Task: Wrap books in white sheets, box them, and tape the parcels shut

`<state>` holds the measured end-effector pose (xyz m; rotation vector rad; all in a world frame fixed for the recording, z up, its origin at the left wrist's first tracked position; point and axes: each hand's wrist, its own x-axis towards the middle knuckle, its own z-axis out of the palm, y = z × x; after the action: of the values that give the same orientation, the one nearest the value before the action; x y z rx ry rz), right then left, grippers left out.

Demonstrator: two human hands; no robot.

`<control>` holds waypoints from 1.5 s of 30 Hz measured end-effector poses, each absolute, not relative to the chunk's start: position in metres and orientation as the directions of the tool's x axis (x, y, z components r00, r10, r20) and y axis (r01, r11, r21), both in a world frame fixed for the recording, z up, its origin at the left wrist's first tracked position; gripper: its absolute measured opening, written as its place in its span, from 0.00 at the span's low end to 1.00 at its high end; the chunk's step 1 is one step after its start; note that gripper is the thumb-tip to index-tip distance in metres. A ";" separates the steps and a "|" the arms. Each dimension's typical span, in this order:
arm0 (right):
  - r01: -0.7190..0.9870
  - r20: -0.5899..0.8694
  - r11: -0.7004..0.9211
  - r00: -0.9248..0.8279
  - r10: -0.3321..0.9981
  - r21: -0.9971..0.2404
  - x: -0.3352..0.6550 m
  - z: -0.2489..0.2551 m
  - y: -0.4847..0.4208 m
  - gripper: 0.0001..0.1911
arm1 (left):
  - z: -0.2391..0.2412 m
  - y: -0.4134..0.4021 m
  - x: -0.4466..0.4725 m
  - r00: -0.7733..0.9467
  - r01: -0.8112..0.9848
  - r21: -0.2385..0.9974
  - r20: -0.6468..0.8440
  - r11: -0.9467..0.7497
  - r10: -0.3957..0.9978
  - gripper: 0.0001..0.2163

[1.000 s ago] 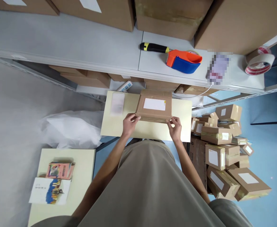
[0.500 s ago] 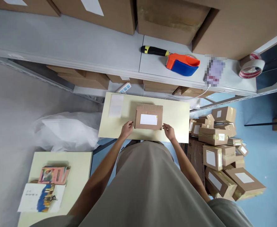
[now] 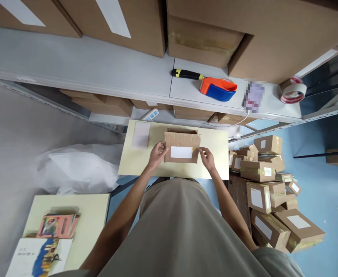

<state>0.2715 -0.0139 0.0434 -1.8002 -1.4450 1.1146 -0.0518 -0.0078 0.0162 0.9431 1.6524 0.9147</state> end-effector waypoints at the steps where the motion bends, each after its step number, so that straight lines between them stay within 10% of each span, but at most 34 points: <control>1: 0.482 -0.246 -0.249 0.071 0.967 -0.840 0.272 0.048 -0.018 0.33 | 0.021 -0.012 -0.053 -0.204 0.136 0.912 -0.356 0.386 0.912 0.31; 14: 0.495 -0.374 -0.406 0.166 0.912 -0.768 0.267 0.056 -0.044 0.44 | 0.046 -0.027 -0.051 -0.227 0.254 0.772 -0.538 0.582 0.812 0.37; 28: 0.670 -0.270 -0.347 0.222 0.937 -0.656 0.284 0.068 0.014 0.15 | 0.048 0.015 -0.076 -0.341 0.330 0.806 -0.384 0.492 0.858 0.11; 45: 0.595 -0.273 -0.417 0.321 0.907 -0.687 0.297 0.072 0.015 0.36 | 0.030 0.022 -0.109 -0.392 0.100 0.841 -0.458 0.532 0.798 0.19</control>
<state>0.2975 0.0148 0.0725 -2.1259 -1.3235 0.8891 -0.1093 0.0223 0.0297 0.7426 1.8295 0.9300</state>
